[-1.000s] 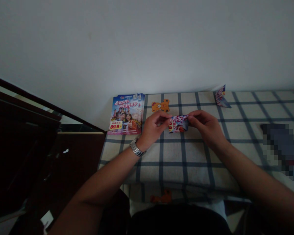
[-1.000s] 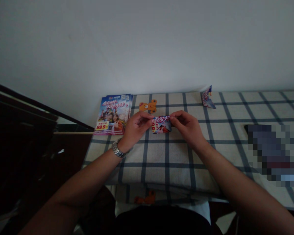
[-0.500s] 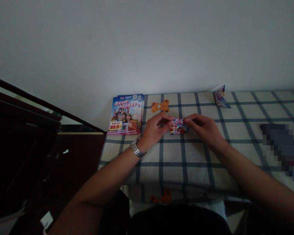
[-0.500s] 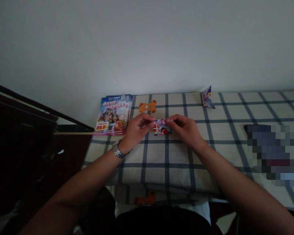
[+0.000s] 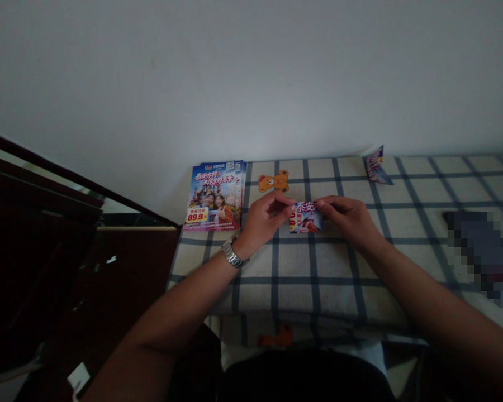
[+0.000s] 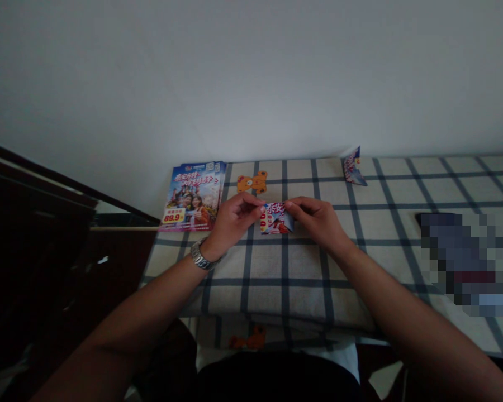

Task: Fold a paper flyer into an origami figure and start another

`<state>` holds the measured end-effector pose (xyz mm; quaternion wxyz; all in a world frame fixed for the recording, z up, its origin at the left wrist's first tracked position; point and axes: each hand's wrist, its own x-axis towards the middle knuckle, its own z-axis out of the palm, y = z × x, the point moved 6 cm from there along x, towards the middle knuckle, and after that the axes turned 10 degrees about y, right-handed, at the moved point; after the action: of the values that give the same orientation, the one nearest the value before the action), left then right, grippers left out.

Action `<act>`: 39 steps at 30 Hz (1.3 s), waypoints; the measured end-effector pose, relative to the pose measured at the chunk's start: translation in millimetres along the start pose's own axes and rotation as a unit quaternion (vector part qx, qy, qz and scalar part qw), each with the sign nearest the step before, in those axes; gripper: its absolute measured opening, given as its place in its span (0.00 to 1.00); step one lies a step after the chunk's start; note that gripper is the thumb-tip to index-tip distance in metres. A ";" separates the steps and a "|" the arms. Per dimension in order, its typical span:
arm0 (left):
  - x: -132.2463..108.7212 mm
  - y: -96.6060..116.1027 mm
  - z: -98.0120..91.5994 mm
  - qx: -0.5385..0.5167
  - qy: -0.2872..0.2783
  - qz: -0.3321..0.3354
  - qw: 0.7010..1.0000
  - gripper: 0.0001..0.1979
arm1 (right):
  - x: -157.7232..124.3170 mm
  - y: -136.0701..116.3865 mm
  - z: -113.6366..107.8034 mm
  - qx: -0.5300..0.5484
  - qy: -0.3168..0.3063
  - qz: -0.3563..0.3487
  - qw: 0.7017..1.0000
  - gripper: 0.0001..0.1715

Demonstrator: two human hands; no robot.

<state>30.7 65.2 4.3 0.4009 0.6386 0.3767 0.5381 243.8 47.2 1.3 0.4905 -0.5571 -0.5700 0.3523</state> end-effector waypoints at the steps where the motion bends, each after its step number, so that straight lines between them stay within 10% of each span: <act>1: -0.1 0.3 0.0 0.001 -0.001 0.000 1.000 0.08 | -0.1 -0.5 0.0 -0.006 -0.003 -0.005 1.000 0.21; 39: -2.4 0.8 3.9 -0.004 -0.015 -0.013 1.000 0.10 | -4.9 -6.7 8.8 0.004 -0.022 0.041 0.999 0.23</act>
<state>34.3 62.2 3.7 0.4160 0.6398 0.3773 0.5247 233.0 42.7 4.5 0.4652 -0.5698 -0.5563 0.3866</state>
